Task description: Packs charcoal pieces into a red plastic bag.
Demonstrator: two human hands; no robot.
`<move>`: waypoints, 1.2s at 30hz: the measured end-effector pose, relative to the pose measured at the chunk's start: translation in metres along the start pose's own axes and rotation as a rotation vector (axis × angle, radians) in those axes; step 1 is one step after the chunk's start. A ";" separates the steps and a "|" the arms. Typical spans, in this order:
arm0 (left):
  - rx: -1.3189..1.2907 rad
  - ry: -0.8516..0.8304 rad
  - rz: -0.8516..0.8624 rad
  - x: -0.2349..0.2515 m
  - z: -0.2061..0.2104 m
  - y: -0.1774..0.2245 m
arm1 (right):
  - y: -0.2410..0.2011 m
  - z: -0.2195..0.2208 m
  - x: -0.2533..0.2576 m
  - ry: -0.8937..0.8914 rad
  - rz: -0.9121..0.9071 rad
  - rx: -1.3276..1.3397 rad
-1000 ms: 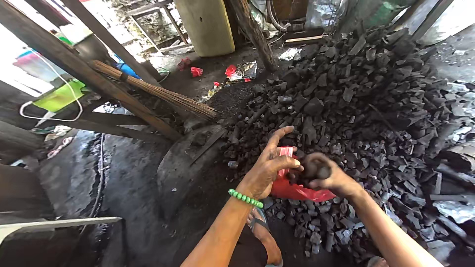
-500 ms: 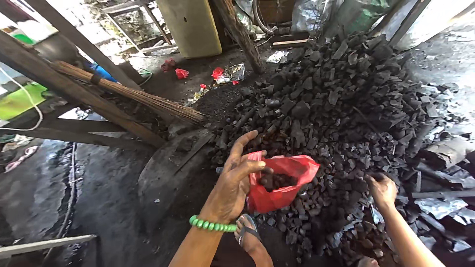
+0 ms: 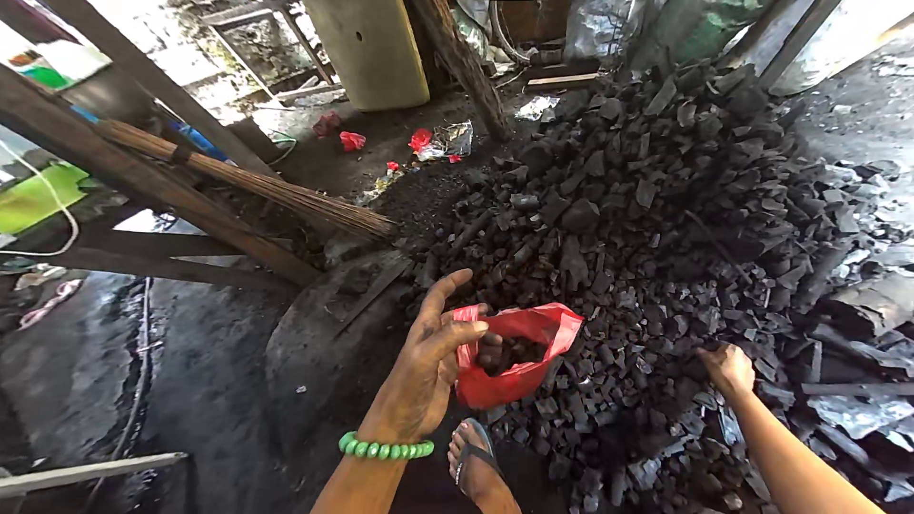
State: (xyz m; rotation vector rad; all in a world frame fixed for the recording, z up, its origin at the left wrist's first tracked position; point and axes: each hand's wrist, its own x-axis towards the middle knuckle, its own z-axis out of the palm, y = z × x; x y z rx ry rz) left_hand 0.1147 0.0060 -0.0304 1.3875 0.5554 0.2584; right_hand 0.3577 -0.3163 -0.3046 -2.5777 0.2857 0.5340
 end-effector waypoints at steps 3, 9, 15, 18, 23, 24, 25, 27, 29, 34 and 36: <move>-0.015 0.003 -0.007 -0.002 0.004 0.002 | 0.005 -0.002 0.002 -0.012 0.008 0.073; -0.068 -0.031 -0.003 -0.013 0.012 0.011 | 0.024 -0.035 -0.018 -0.002 -0.127 0.470; -0.059 -0.078 0.014 -0.025 0.015 0.012 | 0.035 -0.075 -0.018 -0.024 -0.288 0.469; -0.053 -0.070 0.038 -0.028 0.011 0.011 | 0.024 -0.052 -0.018 -0.123 -0.433 0.173; -0.051 -0.014 0.041 -0.030 0.001 0.009 | -0.018 0.018 -0.049 -0.346 -0.629 -0.301; -0.052 -0.004 0.039 -0.029 -0.001 0.008 | -0.025 0.029 -0.059 -0.353 -0.617 -0.419; -0.059 0.007 0.036 -0.028 -0.003 0.008 | -0.031 0.038 -0.067 -0.336 -0.590 -0.520; -0.071 0.026 0.030 -0.026 -0.003 0.009 | -0.034 0.053 -0.076 -0.269 -0.544 -0.584; -0.082 0.029 0.034 -0.023 -0.003 0.010 | -0.033 0.060 -0.074 -0.238 -0.536 -0.568; -0.075 -0.003 0.036 -0.016 0.001 0.012 | -0.035 0.046 -0.060 -0.343 -0.567 -0.676; -0.071 0.005 0.037 -0.015 0.003 0.011 | -0.034 0.044 -0.058 -0.342 -0.599 -0.723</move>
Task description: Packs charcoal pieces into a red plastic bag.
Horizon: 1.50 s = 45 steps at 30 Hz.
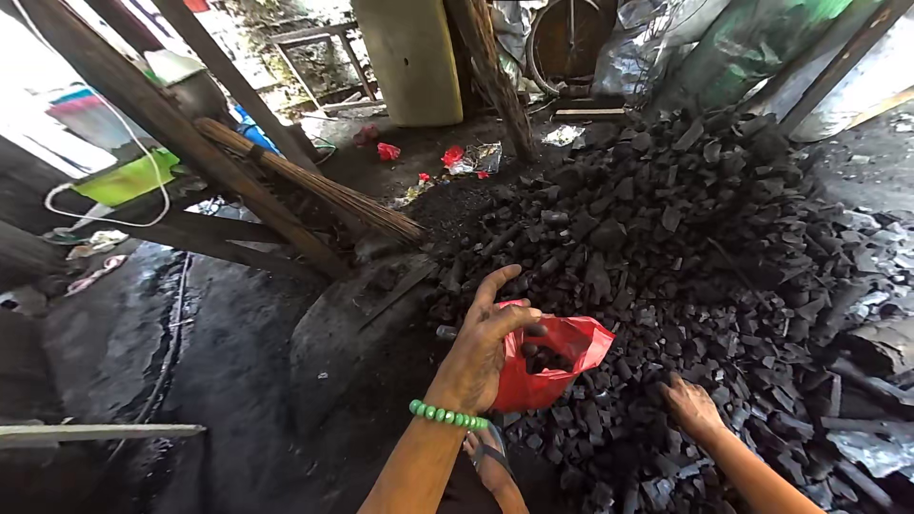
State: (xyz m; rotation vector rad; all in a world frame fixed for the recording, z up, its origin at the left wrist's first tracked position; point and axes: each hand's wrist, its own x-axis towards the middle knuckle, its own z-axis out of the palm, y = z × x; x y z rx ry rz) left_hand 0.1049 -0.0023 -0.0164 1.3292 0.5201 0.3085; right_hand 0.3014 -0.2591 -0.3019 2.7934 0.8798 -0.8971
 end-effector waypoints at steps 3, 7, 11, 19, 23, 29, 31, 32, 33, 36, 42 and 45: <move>-0.016 0.021 -0.005 0.000 0.002 0.000 | -0.004 0.002 0.002 0.014 0.025 -0.037; -0.034 0.039 -0.022 0.000 0.004 0.003 | -0.007 -0.003 -0.006 0.028 0.090 0.081; -0.025 0.009 -0.018 -0.003 0.007 0.004 | 0.045 -0.028 -0.016 0.137 -0.018 0.531; 0.015 -0.009 -0.013 -0.008 0.009 0.003 | 0.170 -0.118 -0.112 1.413 -0.222 2.452; 0.036 0.007 -0.020 -0.008 0.012 0.002 | 0.124 -0.124 -0.118 1.156 -0.350 2.414; 0.013 0.016 -0.022 -0.009 0.011 0.002 | 0.042 -0.109 -0.094 0.773 -0.430 2.174; 0.006 0.021 -0.024 -0.010 0.009 0.002 | 0.024 -0.103 -0.088 0.691 -0.444 2.145; 0.002 0.020 -0.026 -0.010 0.009 0.003 | 0.016 -0.099 -0.087 0.649 -0.439 2.162; 0.004 0.020 -0.028 -0.011 0.009 0.003 | 0.008 -0.097 -0.087 0.601 -0.424 2.193; 0.004 0.013 -0.023 -0.012 0.008 0.003 | -0.015 -0.091 -0.093 0.398 -0.369 2.224; 0.067 -0.018 -0.015 -0.017 0.004 0.004 | -0.052 -0.070 -0.101 0.214 -0.365 2.269; 0.078 -0.015 -0.022 -0.020 0.004 0.005 | -0.065 -0.060 -0.101 0.221 -0.357 2.276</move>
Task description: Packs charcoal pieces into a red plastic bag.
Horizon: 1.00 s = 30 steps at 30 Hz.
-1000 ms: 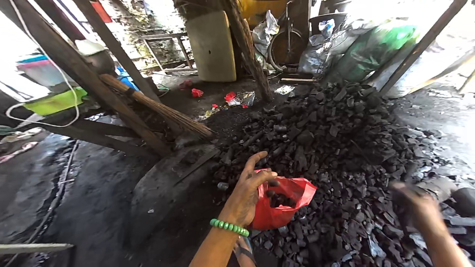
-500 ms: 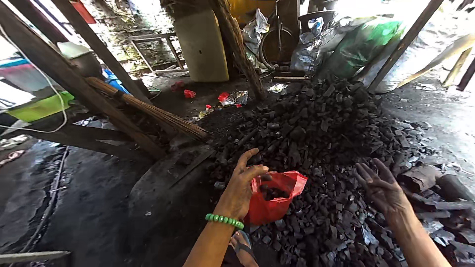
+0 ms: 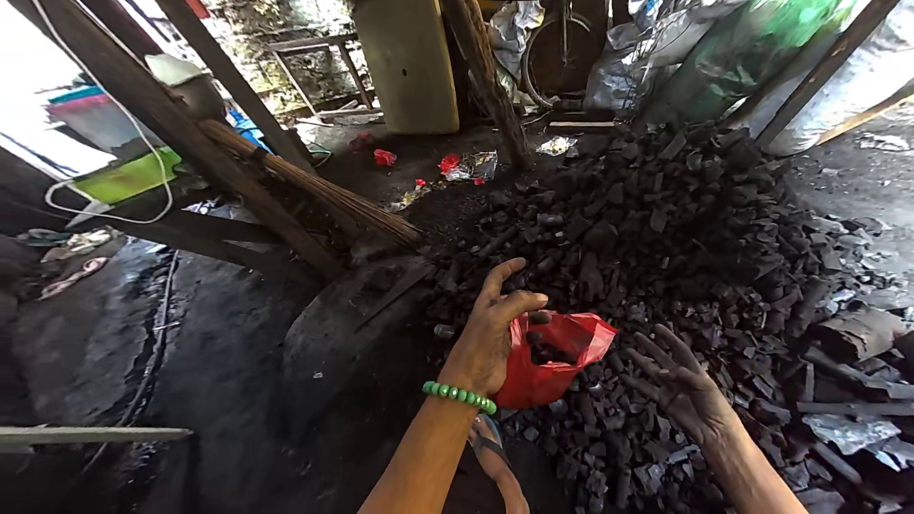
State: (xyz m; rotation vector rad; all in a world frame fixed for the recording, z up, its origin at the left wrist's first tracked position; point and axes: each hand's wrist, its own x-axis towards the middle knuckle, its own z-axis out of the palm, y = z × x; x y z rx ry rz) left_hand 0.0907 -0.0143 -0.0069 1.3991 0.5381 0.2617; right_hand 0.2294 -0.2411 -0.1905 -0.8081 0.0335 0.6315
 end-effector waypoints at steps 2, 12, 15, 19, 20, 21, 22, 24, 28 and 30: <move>0.007 0.010 -0.003 -0.001 0.000 0.001 | 0.005 0.001 -0.002 0.005 0.019 -0.001; 0.019 0.024 -0.011 -0.001 0.000 0.001 | 0.004 0.001 -0.008 -0.043 0.098 0.028; 0.012 0.024 -0.019 -0.001 0.001 0.001 | 0.005 0.006 -0.010 -0.022 0.106 0.048; 0.016 0.014 -0.005 0.000 -0.001 -0.002 | 0.009 0.007 -0.012 -0.010 0.113 0.043; 0.014 0.015 -0.003 0.000 -0.001 -0.003 | 0.010 0.007 -0.012 -0.009 0.118 0.043; 0.013 0.015 -0.005 0.000 -0.002 -0.003 | 0.011 0.006 -0.012 -0.006 0.121 0.044; 0.014 0.015 -0.008 0.000 -0.002 -0.003 | 0.011 0.006 -0.013 -0.004 0.123 0.048; 0.022 0.017 -0.008 0.000 -0.002 -0.004 | 0.013 0.003 -0.013 -0.007 0.126 0.057; 0.037 0.011 -0.005 0.000 -0.003 -0.004 | 0.014 0.001 -0.013 -0.009 0.133 0.061; 0.041 0.016 -0.010 0.000 -0.003 -0.004 | 0.014 0.001 -0.014 -0.002 0.140 0.064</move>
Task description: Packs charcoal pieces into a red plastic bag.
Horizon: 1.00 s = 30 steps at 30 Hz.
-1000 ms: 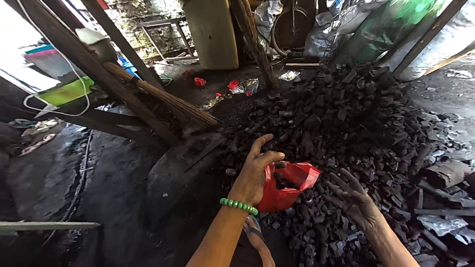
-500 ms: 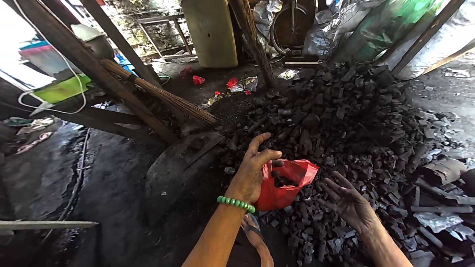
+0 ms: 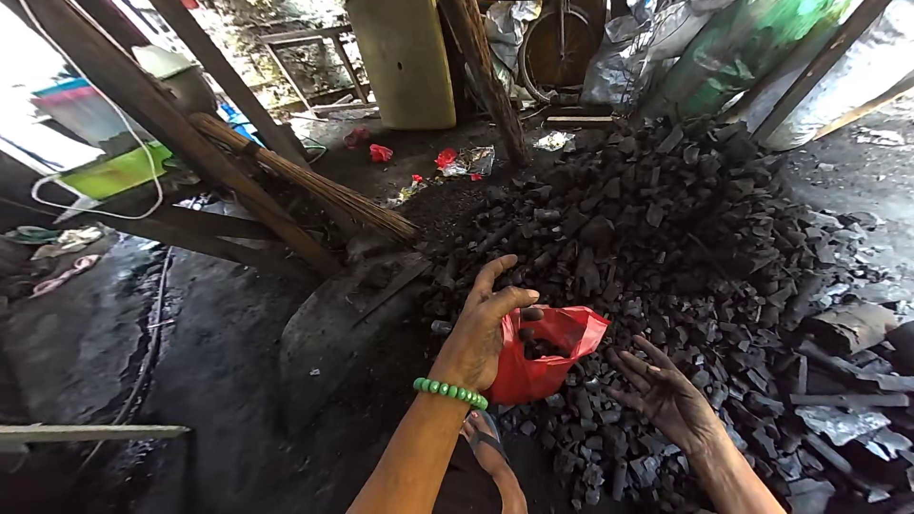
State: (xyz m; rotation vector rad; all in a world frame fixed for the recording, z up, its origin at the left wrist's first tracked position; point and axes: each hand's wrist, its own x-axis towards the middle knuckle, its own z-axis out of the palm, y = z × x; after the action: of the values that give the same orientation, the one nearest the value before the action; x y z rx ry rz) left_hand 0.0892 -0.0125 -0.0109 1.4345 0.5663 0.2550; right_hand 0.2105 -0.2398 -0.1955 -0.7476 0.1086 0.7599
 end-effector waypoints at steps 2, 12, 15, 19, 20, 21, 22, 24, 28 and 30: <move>0.002 0.001 -0.005 0.000 0.000 0.000 | 0.000 0.001 -0.001 0.008 0.006 -0.005; -0.013 -0.002 -0.011 0.000 0.000 0.000 | 0.001 0.002 -0.003 0.028 0.016 -0.005; -0.013 -0.001 -0.011 0.000 0.002 0.001 | 0.001 0.000 -0.002 0.040 0.028 0.041; -0.019 -0.001 -0.016 -0.001 0.003 0.002 | 0.002 -0.005 -0.002 0.025 0.036 0.076; -0.021 -0.002 -0.016 -0.001 0.003 0.002 | 0.002 -0.006 -0.002 0.021 0.037 0.077; -0.020 0.001 -0.015 -0.001 0.003 0.002 | 0.003 -0.007 -0.002 0.021 0.037 0.077; -0.015 0.004 -0.013 -0.001 0.003 0.002 | 0.003 -0.007 -0.002 0.028 0.038 0.076; -0.011 0.005 -0.012 -0.001 0.003 0.002 | 0.003 -0.005 -0.002 0.037 0.040 0.057; -0.015 0.006 -0.014 -0.001 0.002 0.002 | 0.004 -0.006 -0.002 0.039 0.040 0.051; -0.012 0.007 -0.010 -0.001 0.002 0.000 | 0.005 -0.007 -0.002 0.035 0.047 0.063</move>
State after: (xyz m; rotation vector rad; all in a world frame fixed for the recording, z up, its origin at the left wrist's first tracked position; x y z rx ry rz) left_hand 0.0895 -0.0142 -0.0103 1.4192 0.5772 0.2554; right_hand 0.2070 -0.2429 -0.2027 -0.7005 0.1811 0.7851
